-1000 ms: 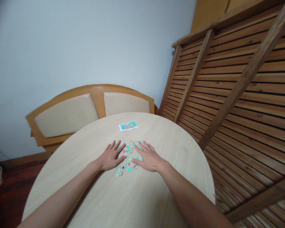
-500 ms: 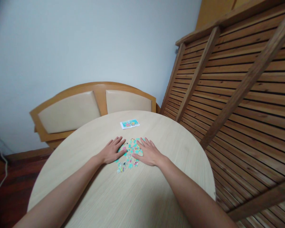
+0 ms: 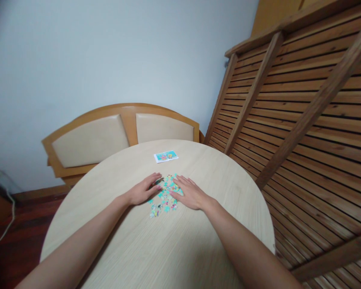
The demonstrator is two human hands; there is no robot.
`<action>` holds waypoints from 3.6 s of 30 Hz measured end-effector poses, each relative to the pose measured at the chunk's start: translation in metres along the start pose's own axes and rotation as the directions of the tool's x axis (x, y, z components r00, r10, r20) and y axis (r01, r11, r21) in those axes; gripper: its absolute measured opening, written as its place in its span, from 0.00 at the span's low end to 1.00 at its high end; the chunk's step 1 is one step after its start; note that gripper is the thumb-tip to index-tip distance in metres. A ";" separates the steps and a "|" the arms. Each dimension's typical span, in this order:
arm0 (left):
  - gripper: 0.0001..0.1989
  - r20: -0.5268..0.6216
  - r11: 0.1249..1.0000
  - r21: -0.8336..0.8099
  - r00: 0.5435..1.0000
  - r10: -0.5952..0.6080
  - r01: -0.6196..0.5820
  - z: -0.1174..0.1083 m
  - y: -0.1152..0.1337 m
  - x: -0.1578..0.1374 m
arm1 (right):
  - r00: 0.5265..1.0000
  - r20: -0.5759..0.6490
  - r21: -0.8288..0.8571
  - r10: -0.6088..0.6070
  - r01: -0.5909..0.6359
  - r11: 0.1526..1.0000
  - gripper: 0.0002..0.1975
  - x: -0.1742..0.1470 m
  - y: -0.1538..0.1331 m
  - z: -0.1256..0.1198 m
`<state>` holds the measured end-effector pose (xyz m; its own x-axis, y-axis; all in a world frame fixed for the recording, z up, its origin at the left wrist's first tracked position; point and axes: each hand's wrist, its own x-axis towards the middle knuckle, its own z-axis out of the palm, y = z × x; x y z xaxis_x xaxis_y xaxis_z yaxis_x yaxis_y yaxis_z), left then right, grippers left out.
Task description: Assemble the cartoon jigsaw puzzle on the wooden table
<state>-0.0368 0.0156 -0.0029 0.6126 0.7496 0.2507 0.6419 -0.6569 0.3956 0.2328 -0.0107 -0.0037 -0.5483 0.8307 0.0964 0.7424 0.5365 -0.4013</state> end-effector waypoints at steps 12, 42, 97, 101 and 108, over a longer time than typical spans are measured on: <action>0.38 0.039 0.990 0.135 0.998 -0.041 0.036 0.002 -0.009 -0.006 | 0.994 0.107 -0.042 -0.001 0.006 0.999 0.51 -0.004 -0.032 0.004; 0.33 0.069 0.979 0.179 0.991 -0.116 0.102 0.003 -0.012 -0.004 | 0.981 -0.028 -0.134 0.193 -0.195 0.972 0.49 0.004 -0.070 0.032; 0.34 0.111 0.951 0.250 0.970 -0.217 0.184 0.001 0.010 -0.004 | 0.937 -0.067 -0.173 0.342 -0.349 0.921 0.50 0.029 0.001 0.003; 0.35 0.155 0.957 0.252 0.971 -0.184 0.141 -0.002 0.012 -0.006 | 0.967 0.006 -0.141 0.255 -0.252 0.957 0.47 0.014 -0.003 -0.001; 0.40 0.139 0.939 0.282 0.959 -0.246 0.199 0.000 0.009 -0.009 | 0.996 0.087 -0.093 0.003 0.005 0.996 0.41 0.007 -0.024 -0.002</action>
<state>-0.0365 0.0035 -0.0016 0.4941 0.8692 0.0207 0.8546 -0.4899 0.1723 0.2118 -0.0177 0.0089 -0.5775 0.8163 0.0157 0.7721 0.5523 -0.3143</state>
